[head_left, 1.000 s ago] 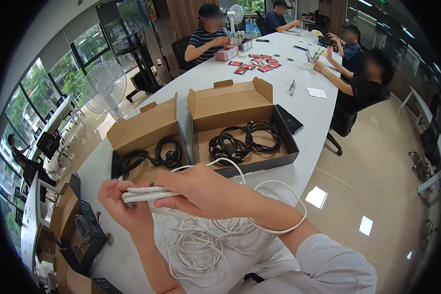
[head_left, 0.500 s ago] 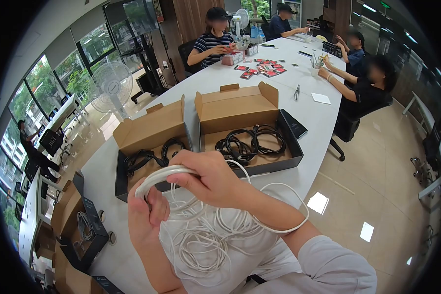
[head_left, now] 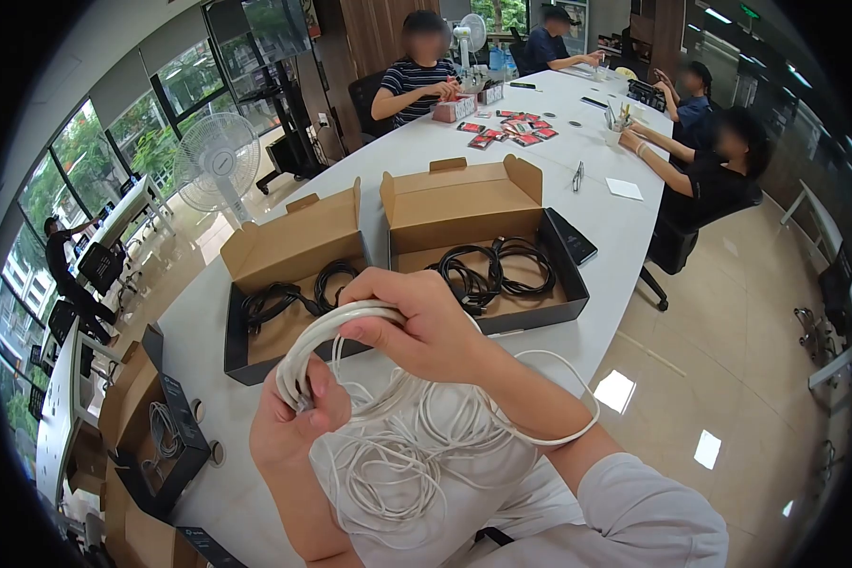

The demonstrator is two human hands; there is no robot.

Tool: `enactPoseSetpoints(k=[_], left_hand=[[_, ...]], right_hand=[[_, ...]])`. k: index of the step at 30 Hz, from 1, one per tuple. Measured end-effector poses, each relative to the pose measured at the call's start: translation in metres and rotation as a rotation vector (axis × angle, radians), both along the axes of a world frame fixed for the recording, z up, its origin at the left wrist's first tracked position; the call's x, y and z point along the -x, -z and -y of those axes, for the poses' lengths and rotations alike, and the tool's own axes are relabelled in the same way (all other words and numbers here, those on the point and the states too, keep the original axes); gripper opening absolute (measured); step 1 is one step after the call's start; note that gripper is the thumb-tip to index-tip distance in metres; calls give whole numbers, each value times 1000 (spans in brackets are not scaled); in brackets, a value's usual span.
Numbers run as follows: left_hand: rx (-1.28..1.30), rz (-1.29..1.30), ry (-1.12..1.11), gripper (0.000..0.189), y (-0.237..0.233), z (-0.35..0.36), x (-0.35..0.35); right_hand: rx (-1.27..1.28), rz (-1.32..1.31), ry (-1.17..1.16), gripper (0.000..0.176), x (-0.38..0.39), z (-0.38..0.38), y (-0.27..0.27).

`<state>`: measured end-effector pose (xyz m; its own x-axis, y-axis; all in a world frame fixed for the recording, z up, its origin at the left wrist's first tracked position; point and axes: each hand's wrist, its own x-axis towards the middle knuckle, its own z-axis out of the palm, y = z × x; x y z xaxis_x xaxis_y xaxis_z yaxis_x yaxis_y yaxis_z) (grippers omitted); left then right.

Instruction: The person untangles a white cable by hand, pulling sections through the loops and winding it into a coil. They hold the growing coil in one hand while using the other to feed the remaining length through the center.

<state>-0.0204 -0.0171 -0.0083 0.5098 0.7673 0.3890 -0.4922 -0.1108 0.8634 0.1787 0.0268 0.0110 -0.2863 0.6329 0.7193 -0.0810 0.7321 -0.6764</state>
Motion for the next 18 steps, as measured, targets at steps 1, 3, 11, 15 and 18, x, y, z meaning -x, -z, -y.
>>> enactPoseSetpoints(k=[1,3,11,15,18], left_hand=[[-21,6,12,34,1,0,-1],[-63,29,29,28,5,0,-4],[30,71,-93,22,2,10,-15],[116,80,-224,19,2,6,-10],[54,91,-361,18,0,8,-9]], right_hand=[[-5,1,3,15,-3,0,-1],[-9,-1,2,14,-5,0,-3],[20,-8,3,15,-6,2,-5],[27,11,-3,20,-1,1,-1],[19,10,-45,32,0,0,1]])
